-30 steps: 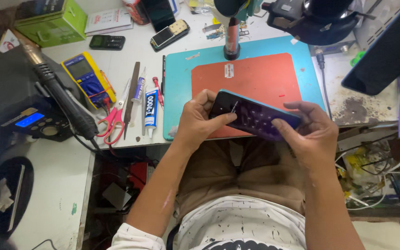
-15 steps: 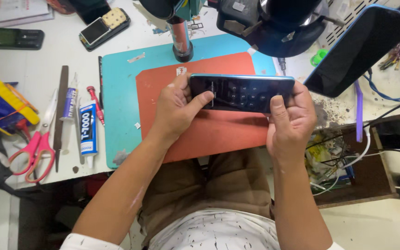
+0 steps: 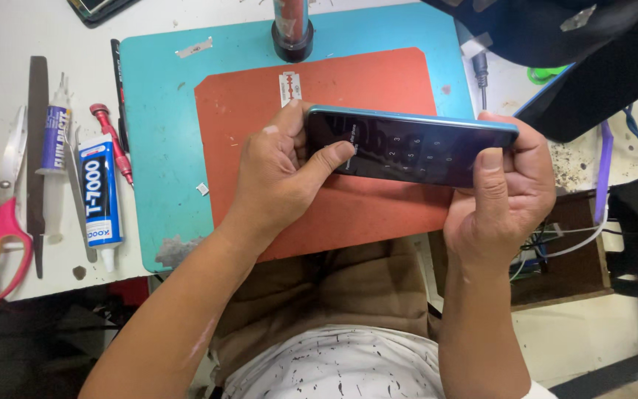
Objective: The person uses a red screwdriver to tighten screws on the internal frame of a disassembled smartphone. They then apply adhesive from a tube along the perimeter of the phone's chassis. Finally, the person aligns and presses the back cover onto the device and tests the screen functionality.
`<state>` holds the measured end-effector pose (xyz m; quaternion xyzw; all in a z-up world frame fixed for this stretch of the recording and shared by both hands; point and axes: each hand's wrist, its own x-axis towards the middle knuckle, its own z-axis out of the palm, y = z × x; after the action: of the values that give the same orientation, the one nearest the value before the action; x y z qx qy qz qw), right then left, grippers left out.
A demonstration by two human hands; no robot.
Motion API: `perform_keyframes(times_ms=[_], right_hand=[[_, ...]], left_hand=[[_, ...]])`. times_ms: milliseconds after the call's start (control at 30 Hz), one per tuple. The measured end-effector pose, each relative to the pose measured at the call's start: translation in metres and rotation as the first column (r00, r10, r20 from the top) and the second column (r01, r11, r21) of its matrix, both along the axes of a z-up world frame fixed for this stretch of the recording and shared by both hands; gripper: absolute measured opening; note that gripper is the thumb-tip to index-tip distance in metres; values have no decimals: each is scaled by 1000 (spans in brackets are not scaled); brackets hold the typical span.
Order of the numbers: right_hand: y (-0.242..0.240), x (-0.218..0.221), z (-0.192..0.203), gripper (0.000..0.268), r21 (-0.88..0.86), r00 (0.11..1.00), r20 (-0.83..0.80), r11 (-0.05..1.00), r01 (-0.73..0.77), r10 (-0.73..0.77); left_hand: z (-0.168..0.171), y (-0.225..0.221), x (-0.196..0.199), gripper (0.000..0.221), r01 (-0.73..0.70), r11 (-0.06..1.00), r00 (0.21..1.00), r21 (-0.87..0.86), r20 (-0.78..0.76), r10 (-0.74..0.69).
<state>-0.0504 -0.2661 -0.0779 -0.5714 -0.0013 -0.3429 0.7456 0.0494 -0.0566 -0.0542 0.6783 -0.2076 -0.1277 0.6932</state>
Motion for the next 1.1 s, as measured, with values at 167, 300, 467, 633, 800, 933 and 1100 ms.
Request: perform_keyframes(times_ms=[167,300,467,633,800,933,1100], right_hand=[[3,0,4,24,-65,997,-32,996,62,-64],[4,0,4,25,-98,992,-69,990,100,-107],[4,-1,2,21,-113,996,-37,990,82,-87],[5,2,3,21,-176,995,-22,980,97,-102],[2,1,0,21,-185,987,-56,973,139,-151],[-3,-5,-8,18,-177,991,-61,979,105,-117],[-3,-5,-8,16,-164,989,-88,981,101,-116]], left_hand=[[-1,1,0,19,-21,999,1000,43,16,20],[-3,2,-1,18,-14,1000,1000,11,27,13],[-3,3,-1,18,-25,1000,994,-15,106,26],[-3,1,-3,19,-105,992,957,63,279,84],[-1,1,-4,19,-106,992,948,69,307,80],[-1,2,-5,18,-83,995,965,59,253,66],[1,4,-6,20,-75,995,987,64,147,65]])
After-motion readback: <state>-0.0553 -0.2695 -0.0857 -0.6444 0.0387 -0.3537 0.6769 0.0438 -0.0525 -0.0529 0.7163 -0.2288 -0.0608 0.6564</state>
